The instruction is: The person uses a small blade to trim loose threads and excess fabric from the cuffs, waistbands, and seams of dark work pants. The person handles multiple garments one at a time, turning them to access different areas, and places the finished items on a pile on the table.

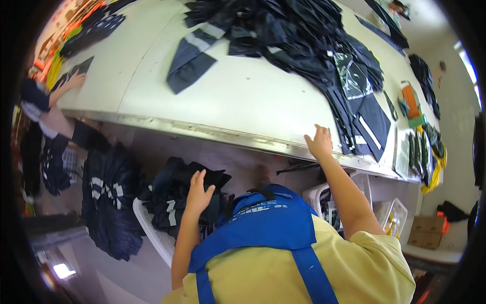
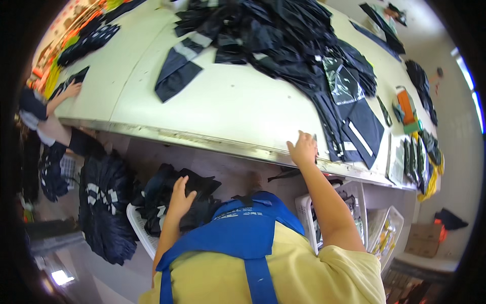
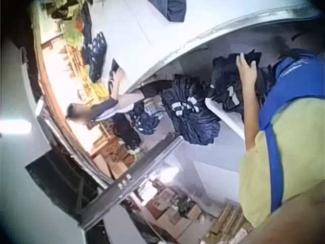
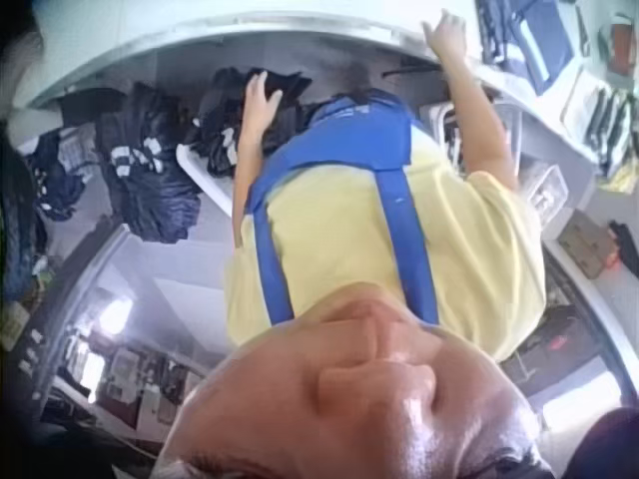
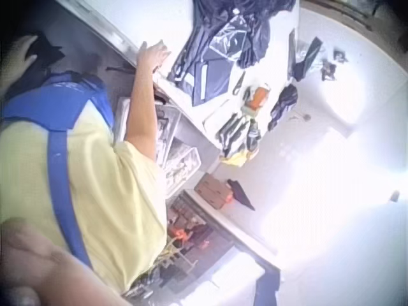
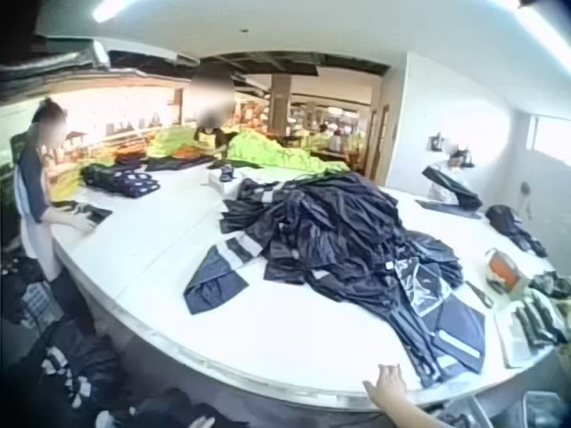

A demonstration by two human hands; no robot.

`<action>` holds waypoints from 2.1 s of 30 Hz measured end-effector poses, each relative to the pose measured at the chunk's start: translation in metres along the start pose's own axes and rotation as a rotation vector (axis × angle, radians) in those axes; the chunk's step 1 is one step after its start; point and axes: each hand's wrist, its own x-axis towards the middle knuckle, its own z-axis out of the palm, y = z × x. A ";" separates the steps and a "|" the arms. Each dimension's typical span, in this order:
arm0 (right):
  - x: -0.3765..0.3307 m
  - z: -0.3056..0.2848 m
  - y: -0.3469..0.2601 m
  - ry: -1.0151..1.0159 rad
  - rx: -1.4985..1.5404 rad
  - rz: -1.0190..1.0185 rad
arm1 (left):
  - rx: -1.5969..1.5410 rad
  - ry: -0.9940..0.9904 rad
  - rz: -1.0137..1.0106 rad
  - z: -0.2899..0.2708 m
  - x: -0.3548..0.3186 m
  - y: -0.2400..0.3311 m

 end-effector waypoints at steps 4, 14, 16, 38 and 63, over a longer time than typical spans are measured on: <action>0.011 0.002 0.101 0.102 -0.145 0.228 | 0.032 -0.003 0.183 0.060 0.059 0.072; 0.045 0.041 0.128 0.434 0.031 -0.083 | -0.349 -0.855 -0.436 0.251 0.169 0.013; 0.046 0.034 0.128 0.458 0.091 -0.130 | -0.298 -0.775 -0.501 0.284 0.195 -0.016; 0.073 -0.002 0.105 0.228 0.127 -0.330 | -0.180 -0.018 -0.714 0.415 0.276 -0.193; 0.090 -0.009 0.114 0.092 -0.044 -0.347 | -0.235 -0.123 -0.594 0.357 0.228 -0.126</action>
